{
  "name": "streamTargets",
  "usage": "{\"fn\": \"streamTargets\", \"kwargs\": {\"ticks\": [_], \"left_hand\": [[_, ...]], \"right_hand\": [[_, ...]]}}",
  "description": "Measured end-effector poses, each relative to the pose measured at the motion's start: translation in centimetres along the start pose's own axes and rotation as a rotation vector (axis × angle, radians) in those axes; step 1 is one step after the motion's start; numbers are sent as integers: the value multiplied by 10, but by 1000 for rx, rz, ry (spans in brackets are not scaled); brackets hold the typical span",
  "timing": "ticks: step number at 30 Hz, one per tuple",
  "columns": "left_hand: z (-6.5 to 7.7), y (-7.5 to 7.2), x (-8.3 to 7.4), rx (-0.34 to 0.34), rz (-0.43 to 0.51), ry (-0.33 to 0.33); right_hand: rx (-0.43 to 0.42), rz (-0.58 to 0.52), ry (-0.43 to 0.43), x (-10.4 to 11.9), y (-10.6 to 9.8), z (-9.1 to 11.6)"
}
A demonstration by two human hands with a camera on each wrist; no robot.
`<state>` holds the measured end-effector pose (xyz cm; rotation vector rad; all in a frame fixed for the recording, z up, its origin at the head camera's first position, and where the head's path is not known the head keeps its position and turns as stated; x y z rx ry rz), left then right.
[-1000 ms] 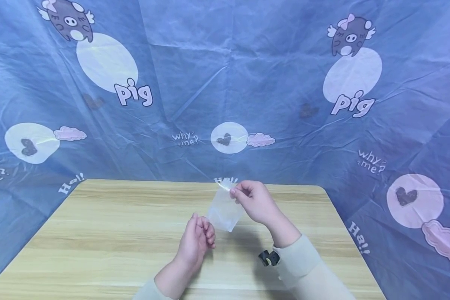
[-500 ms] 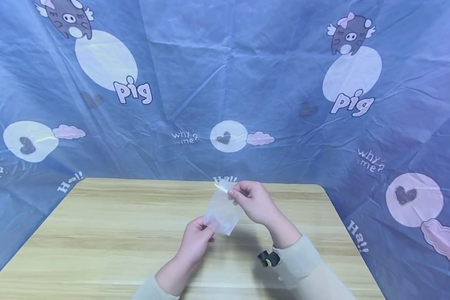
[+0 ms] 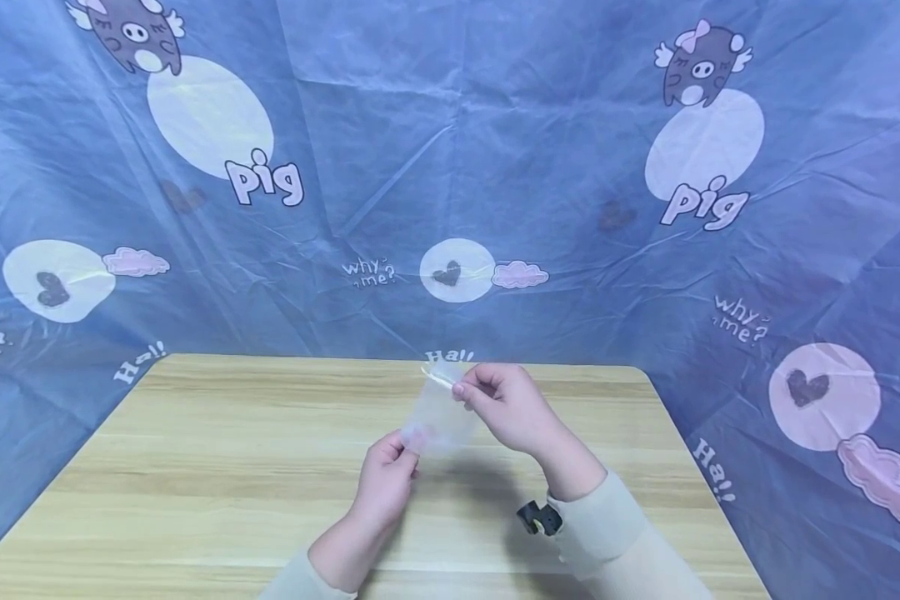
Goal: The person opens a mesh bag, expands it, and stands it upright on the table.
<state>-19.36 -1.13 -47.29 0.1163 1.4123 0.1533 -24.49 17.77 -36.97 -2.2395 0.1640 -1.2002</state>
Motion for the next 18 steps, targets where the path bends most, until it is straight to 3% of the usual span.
{"fn": "streamTargets", "kwargs": {"ticks": [6, 11, 15, 18], "left_hand": [[2, -10, -4, 7, 52, -86], [0, -15, -2, 127, 71, -142], [0, -14, 0, 205, 37, -52], [1, -11, 0, 197, -3, 36]], "right_hand": [[1, 45, 3, 4, -1, 1], [3, 54, -8, 8, -2, 2], [4, 60, -30, 11, -1, 3], [8, 69, -32, 13, 0, 4]]}}
Point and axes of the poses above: each hand's wrist, its own z-axis away from the middle knuckle, its own y-axis out of the palm, x = y × z, the point moved 1 cm from there along -z, towards the middle knuckle, and after that the axes turned 10 degrees about -y, right-handed, at the moved point
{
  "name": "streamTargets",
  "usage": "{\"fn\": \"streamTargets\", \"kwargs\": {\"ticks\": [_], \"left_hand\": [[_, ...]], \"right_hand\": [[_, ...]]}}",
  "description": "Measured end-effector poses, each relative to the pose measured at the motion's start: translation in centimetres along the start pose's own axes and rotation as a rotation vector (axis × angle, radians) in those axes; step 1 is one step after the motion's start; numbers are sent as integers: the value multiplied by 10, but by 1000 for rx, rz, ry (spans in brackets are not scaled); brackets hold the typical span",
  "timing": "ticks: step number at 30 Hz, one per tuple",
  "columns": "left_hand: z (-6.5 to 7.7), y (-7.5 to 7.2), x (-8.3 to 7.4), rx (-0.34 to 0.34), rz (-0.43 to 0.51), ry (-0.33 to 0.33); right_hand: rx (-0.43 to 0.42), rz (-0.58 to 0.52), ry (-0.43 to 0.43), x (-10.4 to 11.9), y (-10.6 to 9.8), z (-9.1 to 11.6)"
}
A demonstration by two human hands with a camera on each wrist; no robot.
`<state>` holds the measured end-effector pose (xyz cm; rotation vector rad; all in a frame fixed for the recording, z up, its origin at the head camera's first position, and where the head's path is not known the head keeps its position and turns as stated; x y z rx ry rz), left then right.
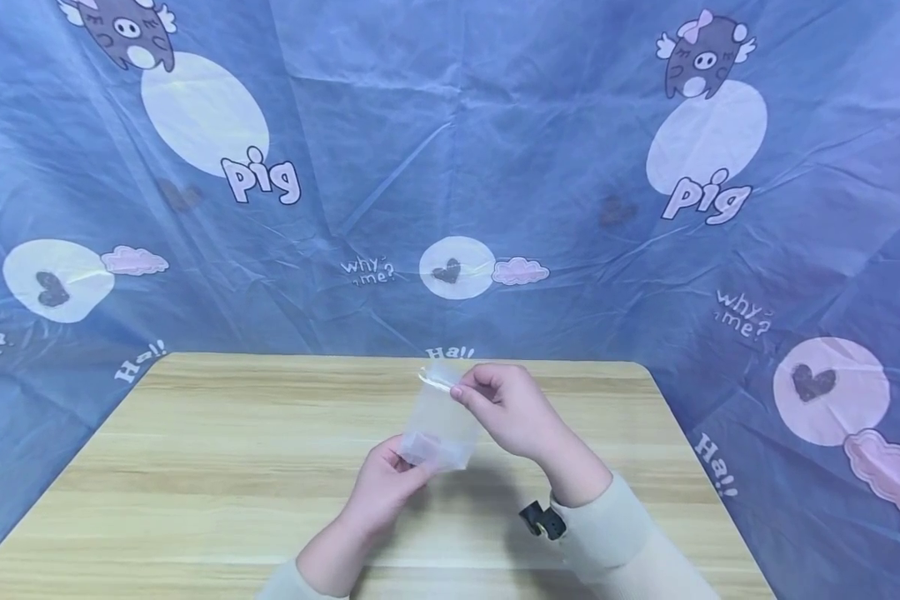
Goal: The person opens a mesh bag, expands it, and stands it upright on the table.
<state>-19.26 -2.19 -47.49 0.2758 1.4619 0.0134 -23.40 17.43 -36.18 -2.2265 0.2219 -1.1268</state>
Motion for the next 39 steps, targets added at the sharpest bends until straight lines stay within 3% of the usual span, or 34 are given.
{"fn": "streamTargets", "kwargs": {"ticks": [5, 11, 17, 22, 28, 33, 35, 39], "left_hand": [[0, 2, -1, -72, -64, 80], [1, 5, -1, -143, -85, 104], [3, 9, 0, -235, -110, 168], [3, 8, 1, -240, -104, 193], [4, 4, 2, -124, -95, 125], [8, -4, -2, -129, -109, 59], [9, -8, -5, -109, -81, -3], [7, -12, -8, 28, 42, -161]], "right_hand": [[10, -5, -33, 3, 1, 3], [6, -33, -93, 7, 2, 6], [-5, 22, -135, 13, 4, 11], [-11, 39, -143, 17, 5, 13], [-24, 85, -147, 16, 3, 14], [-40, 128, -161, 15, 2, 13], [-42, 140, -169, 14, 3, 13], [-45, 156, -182, 14, 4, 13]]}}
Point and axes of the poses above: each hand's wrist, its own z-axis away from the middle knuckle, its own y-axis out of the palm, x = y × z, the point moved 1 cm from there along -z, towards the middle knuckle, and after that the axes turned 10 degrees about -y, right-handed, at the moved point
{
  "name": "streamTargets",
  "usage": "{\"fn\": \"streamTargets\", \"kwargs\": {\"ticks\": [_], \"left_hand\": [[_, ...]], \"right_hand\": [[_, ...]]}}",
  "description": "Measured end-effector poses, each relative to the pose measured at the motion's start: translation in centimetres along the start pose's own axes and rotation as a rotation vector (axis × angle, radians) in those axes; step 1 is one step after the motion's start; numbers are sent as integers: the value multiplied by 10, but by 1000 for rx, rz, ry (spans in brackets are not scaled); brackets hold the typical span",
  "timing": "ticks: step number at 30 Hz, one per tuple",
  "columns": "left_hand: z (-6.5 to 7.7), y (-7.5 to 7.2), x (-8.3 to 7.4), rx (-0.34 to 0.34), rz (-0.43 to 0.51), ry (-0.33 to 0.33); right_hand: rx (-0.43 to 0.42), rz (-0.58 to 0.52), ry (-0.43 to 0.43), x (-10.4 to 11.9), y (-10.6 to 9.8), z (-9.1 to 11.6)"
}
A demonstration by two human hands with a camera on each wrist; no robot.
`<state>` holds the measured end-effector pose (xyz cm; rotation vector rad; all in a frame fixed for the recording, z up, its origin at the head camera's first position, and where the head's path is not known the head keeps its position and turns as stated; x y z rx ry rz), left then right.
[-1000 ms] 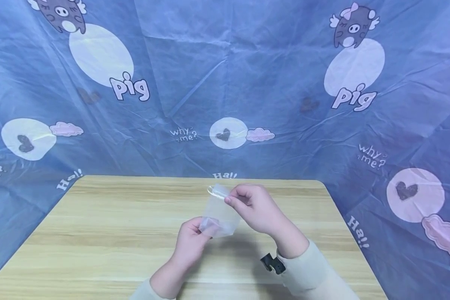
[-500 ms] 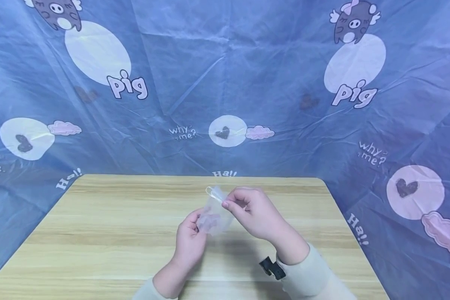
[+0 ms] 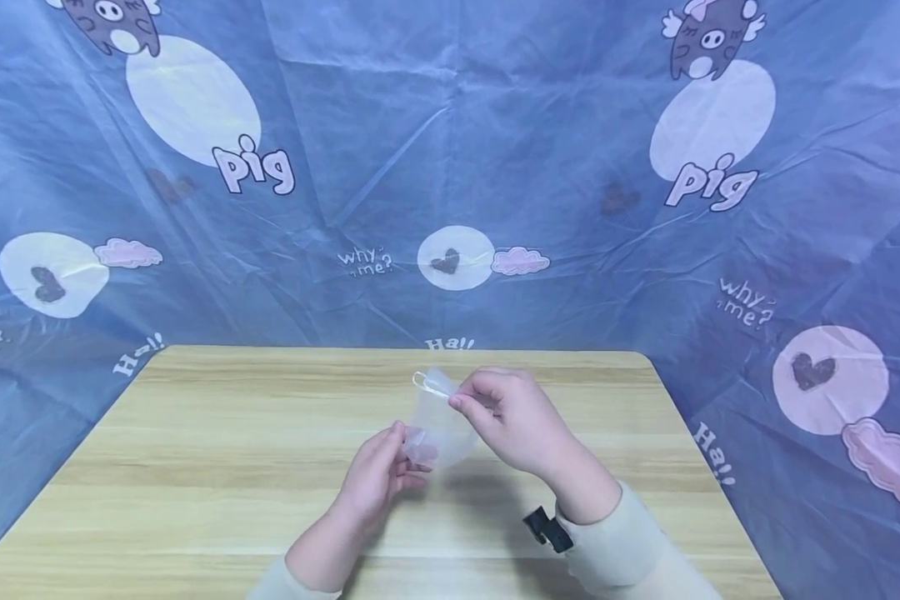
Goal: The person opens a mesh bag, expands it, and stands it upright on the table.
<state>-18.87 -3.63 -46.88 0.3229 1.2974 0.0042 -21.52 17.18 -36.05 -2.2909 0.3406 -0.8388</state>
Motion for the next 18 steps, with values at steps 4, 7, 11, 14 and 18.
{"fn": "streamTargets", "kwargs": {"ticks": [4, 7, 11, 14, 18], "left_hand": [[-2, -1, -1, 86, 100, -91], [-2, -1, 0, 91, 138, -97], [-3, 0, 0, 95, 159, -84], [-3, -1, 1, 95, 155, -84], [-3, -3, 2, 70, 93, -97]], "right_hand": [[6, 6, -17, -1, 1, -1], [10, 11, -19, -2, 2, 0], [14, 21, -16, -2, 3, 1], [21, 32, -18, -3, 3, 2], [29, 55, -31, -4, 4, 2]]}}
Point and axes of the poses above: each hand's wrist, its own z-axis away from the middle knuckle, its own y-axis out of the palm, x = y × z, the point moved 1 cm from there along -z, towards the middle knuckle, and after that the axes turned 10 degrees about -y, right-handed, at the moved point
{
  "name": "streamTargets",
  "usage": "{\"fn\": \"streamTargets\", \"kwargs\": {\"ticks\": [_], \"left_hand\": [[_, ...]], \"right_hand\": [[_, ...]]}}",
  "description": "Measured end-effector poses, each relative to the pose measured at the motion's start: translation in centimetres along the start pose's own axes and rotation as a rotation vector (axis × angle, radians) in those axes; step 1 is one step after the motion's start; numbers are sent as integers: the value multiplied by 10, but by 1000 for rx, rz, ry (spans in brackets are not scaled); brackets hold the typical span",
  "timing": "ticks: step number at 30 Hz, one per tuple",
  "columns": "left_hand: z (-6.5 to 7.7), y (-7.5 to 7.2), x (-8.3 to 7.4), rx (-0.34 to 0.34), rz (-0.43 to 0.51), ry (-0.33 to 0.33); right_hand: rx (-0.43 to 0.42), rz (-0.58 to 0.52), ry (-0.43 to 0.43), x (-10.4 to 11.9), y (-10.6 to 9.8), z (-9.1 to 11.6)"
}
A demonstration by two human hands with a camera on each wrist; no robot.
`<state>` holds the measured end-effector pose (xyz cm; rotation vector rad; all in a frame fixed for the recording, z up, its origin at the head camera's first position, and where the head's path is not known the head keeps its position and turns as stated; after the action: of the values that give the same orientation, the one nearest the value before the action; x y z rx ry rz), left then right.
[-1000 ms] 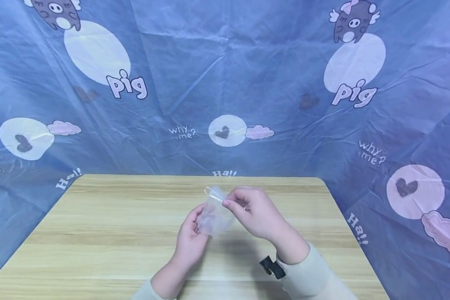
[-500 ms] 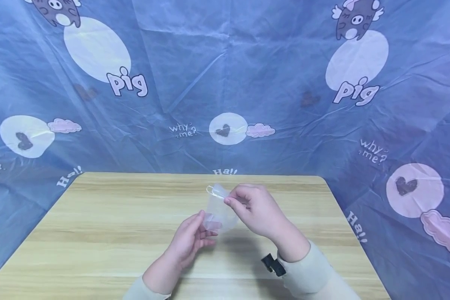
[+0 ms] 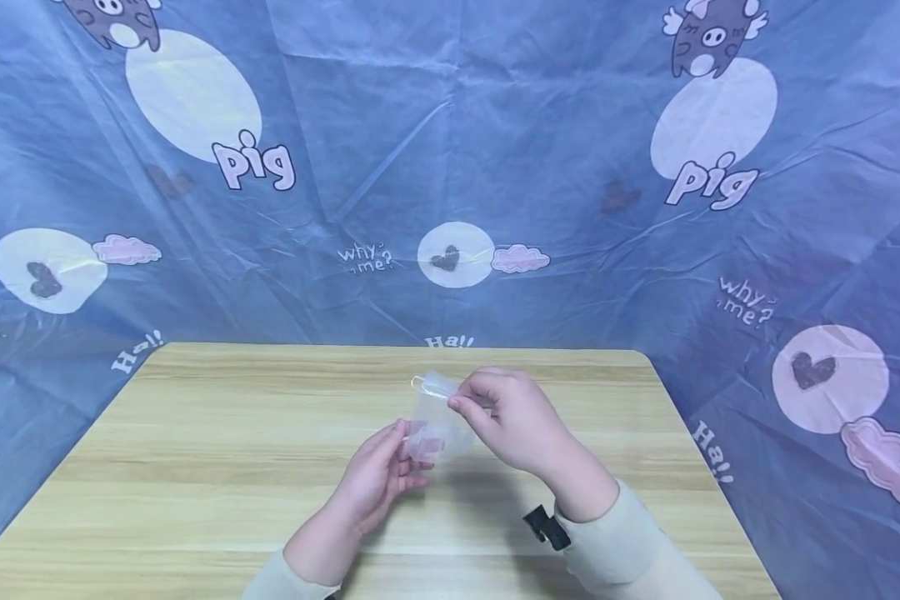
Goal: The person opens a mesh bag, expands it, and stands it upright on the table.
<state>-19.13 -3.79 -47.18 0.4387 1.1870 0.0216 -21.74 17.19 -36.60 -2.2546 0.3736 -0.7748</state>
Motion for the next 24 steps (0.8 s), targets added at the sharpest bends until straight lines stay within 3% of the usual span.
{"fn": "streamTargets", "kwargs": {"ticks": [5, 8, 11, 18, 24], "left_hand": [[-1, -3, 1, -88, -113, 4], [-1, -4, 1, -115, -131, 10], [-1, -5, 0, -82, -101, -4], [-6, -9, 2, -11, 94, -83], [-7, -10, 3, -10, 113, -86]], "right_hand": [[9, 36, -13, -3, 1, 0], [11, 54, -22, -5, 2, 0], [8, 69, -32, -7, 3, 1], [24, 75, -42, -8, 7, 3], [30, 60, -35, -9, 8, 3]]}}
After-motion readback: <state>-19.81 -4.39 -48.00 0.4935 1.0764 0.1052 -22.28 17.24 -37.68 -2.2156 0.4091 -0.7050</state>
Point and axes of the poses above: each hand's wrist, its own z-axis away from the middle knuckle, its own y-axis out of the palm, x = y × z, the point moved 1 cm from there along -z, towards the middle knuckle, and after that the axes turned 10 degrees about -y, right-handed, at the moved point
